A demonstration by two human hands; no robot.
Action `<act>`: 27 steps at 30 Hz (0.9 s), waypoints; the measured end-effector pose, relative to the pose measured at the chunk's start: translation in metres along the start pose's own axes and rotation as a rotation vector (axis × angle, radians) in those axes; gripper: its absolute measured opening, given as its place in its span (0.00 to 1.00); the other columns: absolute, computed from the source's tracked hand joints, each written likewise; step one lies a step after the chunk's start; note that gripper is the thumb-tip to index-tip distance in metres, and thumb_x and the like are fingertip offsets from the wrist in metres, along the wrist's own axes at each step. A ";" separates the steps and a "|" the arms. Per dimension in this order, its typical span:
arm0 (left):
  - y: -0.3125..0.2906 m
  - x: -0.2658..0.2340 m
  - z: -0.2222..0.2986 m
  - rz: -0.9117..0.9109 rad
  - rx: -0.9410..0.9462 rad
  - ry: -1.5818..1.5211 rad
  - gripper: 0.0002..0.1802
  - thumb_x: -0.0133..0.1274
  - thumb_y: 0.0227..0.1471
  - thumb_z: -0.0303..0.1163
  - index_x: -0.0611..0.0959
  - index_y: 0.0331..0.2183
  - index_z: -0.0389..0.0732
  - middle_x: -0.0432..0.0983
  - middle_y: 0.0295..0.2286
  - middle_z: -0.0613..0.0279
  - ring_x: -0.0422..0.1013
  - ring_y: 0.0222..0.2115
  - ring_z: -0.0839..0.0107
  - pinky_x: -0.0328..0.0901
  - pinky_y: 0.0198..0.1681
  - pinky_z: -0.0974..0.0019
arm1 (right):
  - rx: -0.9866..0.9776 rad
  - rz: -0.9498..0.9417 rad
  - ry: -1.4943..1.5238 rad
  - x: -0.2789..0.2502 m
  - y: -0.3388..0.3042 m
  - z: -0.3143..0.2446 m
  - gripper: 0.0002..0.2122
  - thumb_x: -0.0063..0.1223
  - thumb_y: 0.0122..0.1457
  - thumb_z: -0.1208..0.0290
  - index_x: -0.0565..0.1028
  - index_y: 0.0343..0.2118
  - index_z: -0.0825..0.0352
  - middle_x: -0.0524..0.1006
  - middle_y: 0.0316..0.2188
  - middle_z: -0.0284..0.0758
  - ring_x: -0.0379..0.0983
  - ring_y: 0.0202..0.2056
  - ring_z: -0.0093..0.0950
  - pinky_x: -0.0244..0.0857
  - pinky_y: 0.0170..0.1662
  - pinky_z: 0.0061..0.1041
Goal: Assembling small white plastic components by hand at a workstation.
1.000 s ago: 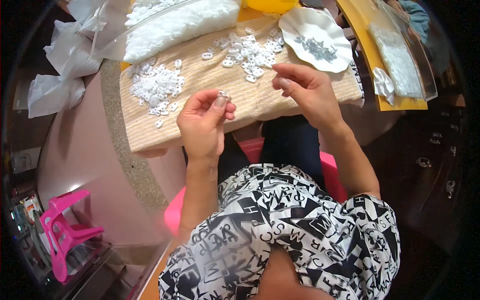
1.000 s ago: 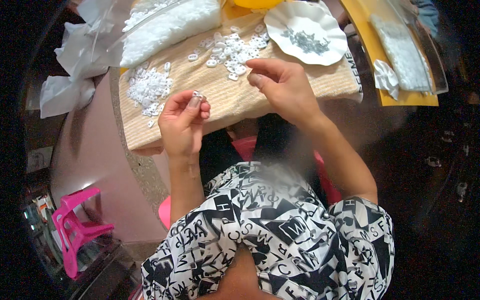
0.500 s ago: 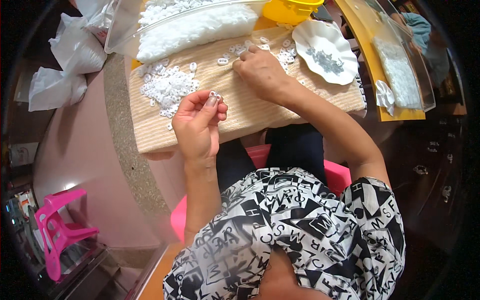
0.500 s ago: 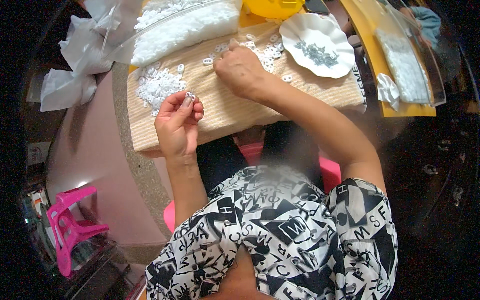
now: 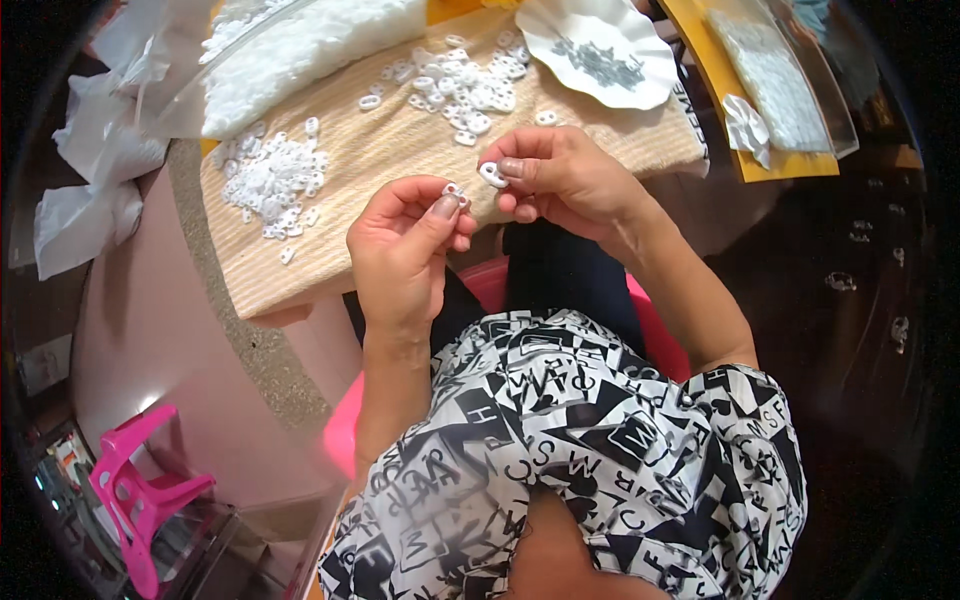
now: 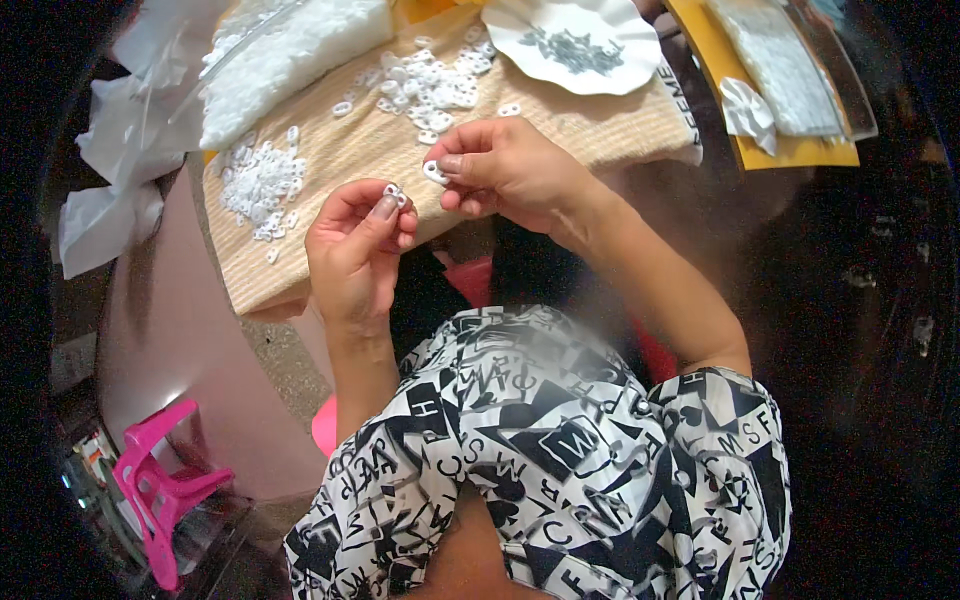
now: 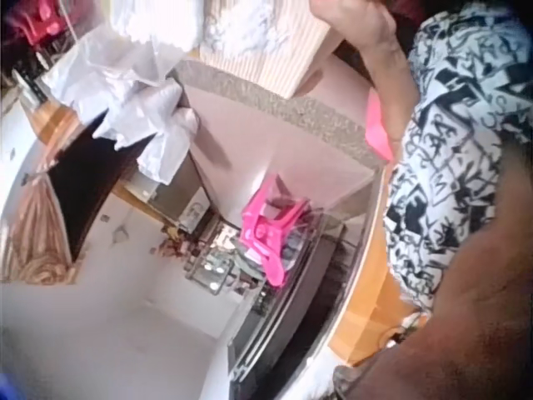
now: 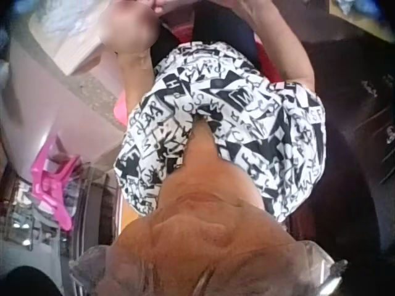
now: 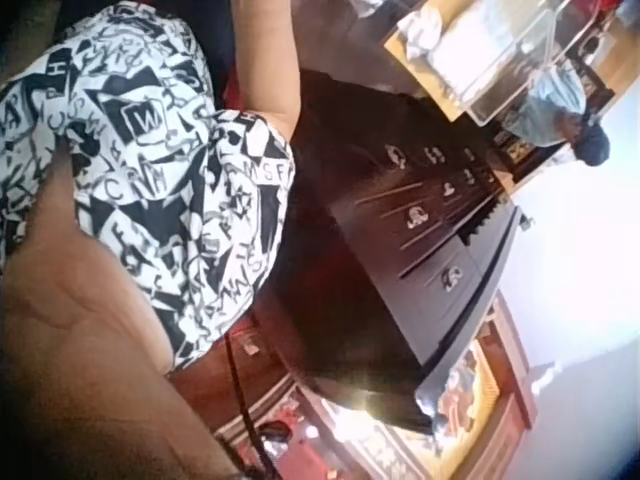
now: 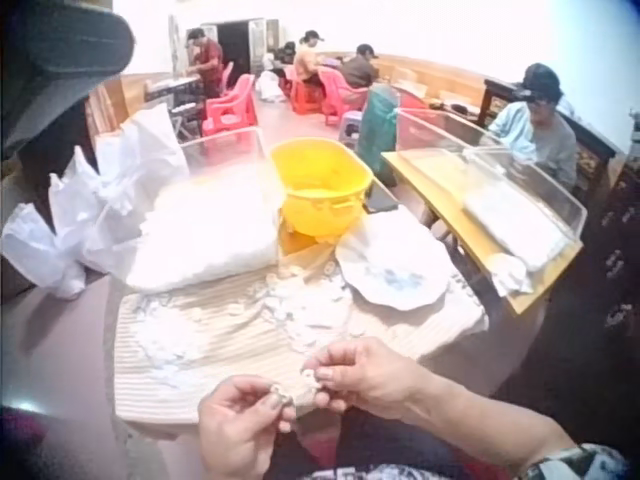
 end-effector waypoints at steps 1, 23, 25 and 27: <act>-0.001 0.002 -0.005 -0.003 -0.012 0.004 0.07 0.49 0.44 0.18 0.74 0.30 0.31 0.72 0.24 0.56 0.70 0.22 0.73 0.65 0.22 0.76 | -0.038 0.022 0.028 -0.003 -0.004 0.001 0.07 0.46 0.54 0.74 0.69 0.33 0.71 0.71 0.23 0.33 0.69 0.23 0.19 0.62 0.23 0.13; -0.011 0.018 -0.020 -0.017 -0.028 0.185 0.08 0.49 0.44 0.18 0.73 0.31 0.30 0.72 0.23 0.57 0.69 0.21 0.74 0.65 0.22 0.76 | -0.206 0.080 -0.154 0.000 -0.034 -0.010 0.07 0.44 0.53 0.76 0.70 0.32 0.73 0.71 0.20 0.31 0.65 0.21 0.15 0.60 0.23 0.13; -0.011 0.018 -0.018 -0.007 -0.012 0.191 0.07 0.50 0.43 0.18 0.74 0.31 0.30 0.72 0.23 0.58 0.69 0.20 0.76 0.66 0.21 0.78 | -0.206 0.097 -0.196 0.000 -0.035 -0.011 0.06 0.44 0.53 0.76 0.70 0.32 0.73 0.71 0.19 0.30 0.65 0.20 0.15 0.60 0.23 0.13; -0.011 0.019 -0.016 -0.008 0.008 0.211 0.07 0.50 0.43 0.18 0.74 0.30 0.30 0.72 0.22 0.58 0.69 0.20 0.76 0.65 0.21 0.78 | -0.215 0.114 -0.225 0.001 -0.035 -0.012 0.06 0.44 0.53 0.76 0.70 0.32 0.72 0.71 0.19 0.30 0.65 0.19 0.15 0.60 0.22 0.13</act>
Point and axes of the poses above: each hand's wrist, its own y-axis towards the middle knuckle, its own x-axis out of the palm, z = x × y, the point moved 8 cm from there along y, towards the middle knuckle
